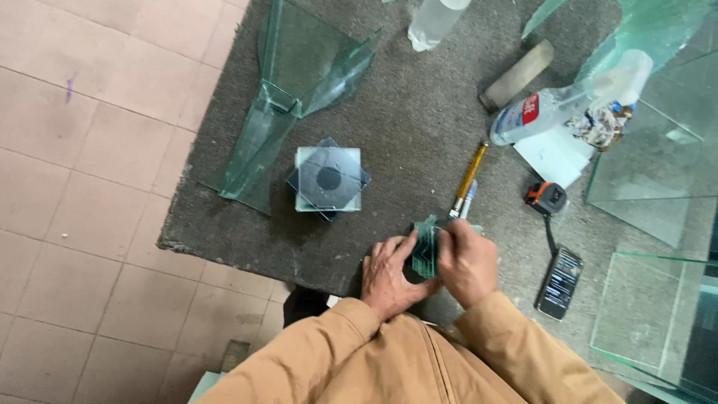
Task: The person wipes small square glass pieces with a patterned cloth, stacking them on the workbench. They occasionally pick up and reposition other glass pieces and a water bottle while continuing to clean and stack the squares.
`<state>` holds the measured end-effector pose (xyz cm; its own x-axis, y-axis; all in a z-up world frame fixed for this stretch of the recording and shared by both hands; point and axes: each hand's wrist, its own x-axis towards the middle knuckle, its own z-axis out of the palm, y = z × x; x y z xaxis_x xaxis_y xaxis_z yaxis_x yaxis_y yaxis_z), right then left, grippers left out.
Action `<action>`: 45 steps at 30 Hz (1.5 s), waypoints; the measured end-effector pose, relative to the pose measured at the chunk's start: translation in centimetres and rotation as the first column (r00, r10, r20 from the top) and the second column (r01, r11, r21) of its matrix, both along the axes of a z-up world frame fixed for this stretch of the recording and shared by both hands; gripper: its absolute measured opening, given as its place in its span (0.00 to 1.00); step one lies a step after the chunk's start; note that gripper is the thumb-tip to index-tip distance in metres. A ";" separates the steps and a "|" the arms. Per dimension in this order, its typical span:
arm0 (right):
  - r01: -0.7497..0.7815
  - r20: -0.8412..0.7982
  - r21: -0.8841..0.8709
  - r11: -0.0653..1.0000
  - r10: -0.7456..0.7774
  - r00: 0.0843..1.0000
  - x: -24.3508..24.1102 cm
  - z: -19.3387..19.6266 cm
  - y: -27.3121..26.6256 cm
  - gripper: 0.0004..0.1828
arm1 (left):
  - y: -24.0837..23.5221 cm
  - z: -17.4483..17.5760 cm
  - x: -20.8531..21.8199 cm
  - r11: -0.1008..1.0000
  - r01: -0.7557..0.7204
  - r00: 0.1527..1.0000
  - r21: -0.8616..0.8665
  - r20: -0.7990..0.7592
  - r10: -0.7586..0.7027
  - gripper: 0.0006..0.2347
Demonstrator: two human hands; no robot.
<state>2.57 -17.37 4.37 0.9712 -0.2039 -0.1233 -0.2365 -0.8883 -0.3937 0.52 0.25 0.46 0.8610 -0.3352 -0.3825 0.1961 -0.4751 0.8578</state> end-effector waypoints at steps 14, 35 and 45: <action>-0.019 0.034 -0.099 0.995 0.022 0.999 0.0 -2.8 -2.2 0.08 | 0.6 0.5 0.1 1.000 -0.018 1.000 -0.008 -0.011 0.018 0.49; -0.003 -0.016 -0.088 0.996 0.002 1.000 -0.6 -2.1 -3.9 0.09 | 0.5 0.9 0.1 0.998 -0.040 0.999 -0.057 -0.012 0.040 0.46; -0.060 -0.026 -0.053 0.997 0.059 0.998 0.1 -1.6 -1.0 0.08 | -0.3 -1.4 0.0 0.998 -0.037 0.999 -0.043 0.004 0.037 0.49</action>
